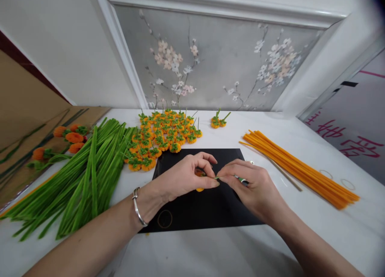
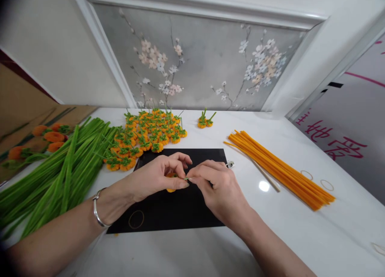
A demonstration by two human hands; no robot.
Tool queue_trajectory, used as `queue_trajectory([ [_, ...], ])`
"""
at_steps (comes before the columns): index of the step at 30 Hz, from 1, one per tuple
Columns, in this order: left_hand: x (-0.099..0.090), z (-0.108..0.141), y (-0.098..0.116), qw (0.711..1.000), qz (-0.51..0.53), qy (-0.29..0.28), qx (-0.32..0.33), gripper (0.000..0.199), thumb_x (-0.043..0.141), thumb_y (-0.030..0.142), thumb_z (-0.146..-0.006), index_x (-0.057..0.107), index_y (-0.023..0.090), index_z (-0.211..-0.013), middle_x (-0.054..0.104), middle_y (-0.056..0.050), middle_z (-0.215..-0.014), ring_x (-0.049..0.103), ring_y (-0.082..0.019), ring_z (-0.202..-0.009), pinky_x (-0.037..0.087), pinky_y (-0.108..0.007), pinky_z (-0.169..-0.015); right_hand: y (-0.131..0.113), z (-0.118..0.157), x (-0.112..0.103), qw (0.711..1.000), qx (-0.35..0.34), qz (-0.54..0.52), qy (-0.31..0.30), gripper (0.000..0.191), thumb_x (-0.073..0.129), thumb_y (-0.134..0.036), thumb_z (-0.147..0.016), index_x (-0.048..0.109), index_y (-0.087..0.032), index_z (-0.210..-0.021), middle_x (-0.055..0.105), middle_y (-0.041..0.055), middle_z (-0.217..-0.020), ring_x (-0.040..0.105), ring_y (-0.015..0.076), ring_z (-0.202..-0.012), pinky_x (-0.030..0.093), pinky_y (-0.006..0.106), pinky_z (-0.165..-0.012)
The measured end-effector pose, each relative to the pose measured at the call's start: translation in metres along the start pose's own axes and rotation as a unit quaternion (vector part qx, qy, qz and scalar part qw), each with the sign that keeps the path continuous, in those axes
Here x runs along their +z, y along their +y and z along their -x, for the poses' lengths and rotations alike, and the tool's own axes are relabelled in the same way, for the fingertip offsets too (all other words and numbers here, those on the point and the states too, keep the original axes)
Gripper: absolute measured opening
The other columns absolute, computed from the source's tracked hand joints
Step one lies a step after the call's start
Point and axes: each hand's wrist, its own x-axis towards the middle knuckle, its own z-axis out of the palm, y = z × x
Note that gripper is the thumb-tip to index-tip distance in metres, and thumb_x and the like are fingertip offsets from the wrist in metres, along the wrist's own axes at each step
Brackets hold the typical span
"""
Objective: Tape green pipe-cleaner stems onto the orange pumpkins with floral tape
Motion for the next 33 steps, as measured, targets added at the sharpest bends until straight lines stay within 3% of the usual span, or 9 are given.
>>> queue_trajectory([
  [7,0.000,-0.001,-0.003,1.000,-0.008,-0.001,-0.014,0.013,0.074,0.025,-0.065,0.066,0.015,-0.065,0.055,-0.006,-0.112,0.056,-0.019,-0.096,0.044,-0.029,-0.078,0.000,0.000,-0.002,1.000,-0.013,0.007,0.017,0.019,0.055,-0.010,-0.083,0.068,-0.022,-0.076,0.069,0.0008,-0.080,0.063,0.0154,-0.074,0.047,0.029,-0.069],
  [13,-0.014,-0.004,-0.003,0.989,0.037,-0.140,-0.020,0.030,0.052,0.039,-0.086,0.071,0.017,-0.083,0.061,-0.006,-0.104,0.055,-0.016,-0.095,0.041,-0.028,-0.086,0.002,0.000,-0.002,0.999,-0.005,-0.032,-0.012,0.021,0.055,-0.010,-0.084,0.070,-0.023,-0.077,0.068,-0.0007,-0.079,0.063,0.0131,-0.073,0.048,0.027,-0.071],
  [17,-0.016,-0.006,-0.002,0.977,0.081,-0.198,-0.025,0.019,0.059,0.031,-0.083,0.073,0.018,-0.085,0.061,-0.005,-0.103,0.055,-0.015,-0.092,0.043,-0.026,-0.083,0.002,0.001,0.001,0.999,0.002,-0.051,-0.015,0.019,0.056,-0.011,-0.084,0.070,-0.023,-0.078,0.068,0.0001,-0.080,0.062,0.0134,-0.073,0.048,0.027,-0.069],
  [19,-0.013,-0.006,-0.002,0.977,0.093,-0.189,-0.030,0.013,0.064,0.026,-0.078,0.074,0.018,-0.081,0.061,-0.004,-0.102,0.056,-0.013,-0.089,0.044,-0.025,-0.081,0.002,0.001,0.001,0.999,0.007,-0.048,-0.015,0.018,0.056,-0.011,-0.083,0.070,-0.023,-0.078,0.068,0.0007,-0.080,0.062,0.0140,-0.073,0.048,0.027,-0.068],
  [26,-0.003,-0.003,-0.001,0.997,0.037,-0.065,-0.010,0.008,0.072,0.021,-0.066,0.068,0.015,-0.063,0.056,-0.005,-0.104,0.057,-0.016,-0.090,0.047,-0.029,-0.081,0.000,0.000,-0.002,0.999,0.029,-0.012,-0.003,0.017,0.060,-0.010,-0.079,0.070,-0.024,-0.078,0.067,-0.0008,-0.073,0.062,0.0144,-0.066,0.047,0.026,-0.062],
  [33,-0.001,-0.001,0.003,0.999,-0.026,-0.018,-0.011,0.009,0.070,0.020,-0.065,0.065,0.014,-0.061,0.054,-0.006,-0.110,0.058,-0.017,-0.087,0.047,-0.030,-0.073,-0.001,-0.001,-0.002,0.999,0.029,-0.013,-0.009,0.017,0.059,-0.010,-0.080,0.069,-0.024,-0.075,0.067,-0.0017,-0.073,0.061,0.0133,-0.067,0.047,0.026,-0.064],
])
